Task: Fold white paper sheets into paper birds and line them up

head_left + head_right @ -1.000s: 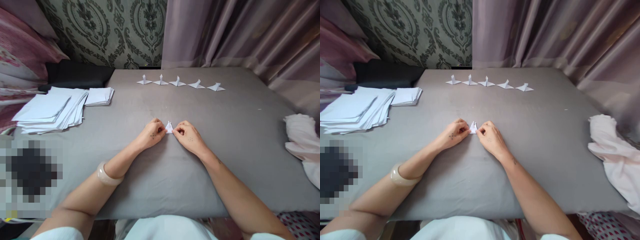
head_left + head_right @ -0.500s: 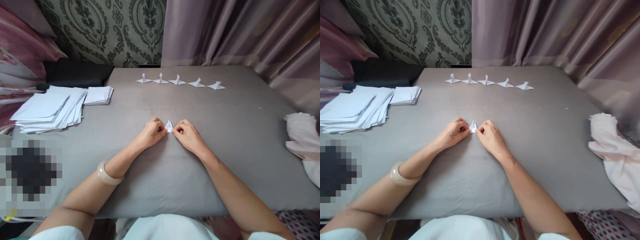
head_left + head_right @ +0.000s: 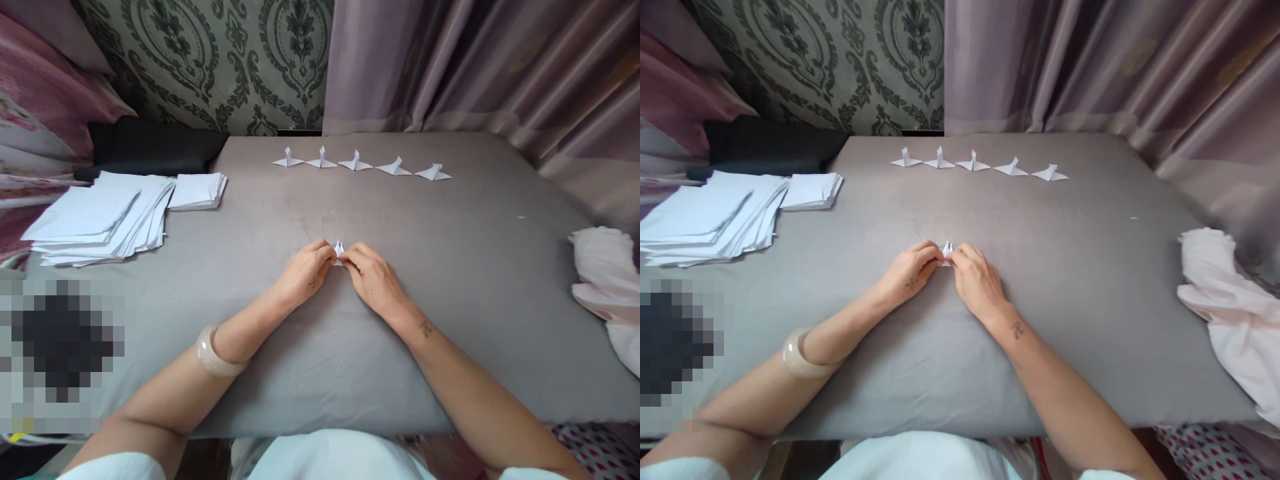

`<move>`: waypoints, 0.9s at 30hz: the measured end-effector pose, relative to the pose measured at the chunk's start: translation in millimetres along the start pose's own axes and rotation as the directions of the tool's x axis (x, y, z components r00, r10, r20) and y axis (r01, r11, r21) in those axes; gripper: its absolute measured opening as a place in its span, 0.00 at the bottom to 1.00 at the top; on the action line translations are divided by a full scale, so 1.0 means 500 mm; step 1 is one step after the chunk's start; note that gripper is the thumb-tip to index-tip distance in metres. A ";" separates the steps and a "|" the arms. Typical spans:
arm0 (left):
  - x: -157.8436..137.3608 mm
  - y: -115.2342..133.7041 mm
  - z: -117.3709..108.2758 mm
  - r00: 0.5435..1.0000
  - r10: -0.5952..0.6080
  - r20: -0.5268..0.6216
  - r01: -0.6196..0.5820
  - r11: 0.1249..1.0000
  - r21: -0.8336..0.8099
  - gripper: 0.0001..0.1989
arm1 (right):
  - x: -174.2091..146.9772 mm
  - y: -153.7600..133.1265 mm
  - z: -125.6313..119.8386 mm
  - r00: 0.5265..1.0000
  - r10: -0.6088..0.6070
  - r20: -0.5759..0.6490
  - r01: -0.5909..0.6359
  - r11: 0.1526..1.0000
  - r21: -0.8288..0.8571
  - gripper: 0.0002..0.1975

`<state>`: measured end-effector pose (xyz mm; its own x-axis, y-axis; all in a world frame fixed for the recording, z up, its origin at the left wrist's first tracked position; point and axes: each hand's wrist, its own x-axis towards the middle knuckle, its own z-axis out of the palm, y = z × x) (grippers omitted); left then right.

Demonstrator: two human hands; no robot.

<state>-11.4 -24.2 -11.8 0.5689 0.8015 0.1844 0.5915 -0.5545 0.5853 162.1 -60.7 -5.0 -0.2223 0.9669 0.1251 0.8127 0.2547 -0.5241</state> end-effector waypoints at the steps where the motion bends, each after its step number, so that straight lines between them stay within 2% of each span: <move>1: -0.002 0.003 -0.003 1.000 0.014 0.018 -0.015 0.999 0.051 0.11 | -0.003 -0.003 0.000 1.000 -0.029 0.004 0.029 0.998 -0.057 0.11; 3: -0.008 0.013 -0.010 0.995 0.038 0.092 -0.055 0.980 0.190 0.12 | -0.008 -0.010 -0.002 0.997 -0.078 0.026 0.081 0.978 -0.190 0.13; 6: -0.019 0.036 -0.015 0.971 0.030 0.237 -0.130 0.898 0.420 0.12 | -0.016 -0.027 -0.007 0.987 -0.139 0.087 0.161 0.909 -0.384 0.15; 9: -0.029 0.057 -0.012 0.962 -0.013 0.274 -0.147 0.819 0.555 0.13 | -0.024 -0.048 -0.013 0.981 -0.131 0.141 0.185 0.844 -0.503 0.17; 11: -0.034 0.063 -0.012 0.960 -0.012 0.279 -0.156 0.805 0.572 0.14 | -0.028 -0.058 -0.017 0.979 -0.116 0.165 0.188 0.824 -0.534 0.19; 16: -0.042 0.050 -0.034 0.948 0.036 0.315 -0.198 0.844 0.499 0.13 | -0.032 -0.056 -0.021 0.975 -0.114 0.193 0.200 0.832 -0.518 0.21; 20: -0.044 0.030 -0.045 0.961 0.043 0.275 -0.152 0.908 0.390 0.16 | -0.034 -0.047 -0.027 0.973 -0.105 0.207 0.199 0.835 -0.514 0.18; 24: -0.038 0.001 -0.033 0.995 0.028 0.096 -0.043 0.988 0.152 0.18 | -0.035 -0.042 -0.035 0.980 -0.082 0.182 0.157 0.879 -0.450 0.17; 27: -0.030 -0.017 -0.025 0.993 -0.113 -0.044 0.108 0.988 -0.107 0.16 | -0.026 -0.028 -0.038 0.993 -0.035 0.117 0.069 0.951 -0.302 0.16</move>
<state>-32.2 -28.7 -9.9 0.4730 0.8680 0.1512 0.5849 -0.4377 0.6829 163.7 -76.8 16.9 -0.3120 0.9491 0.0440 0.9201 0.3134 -0.2348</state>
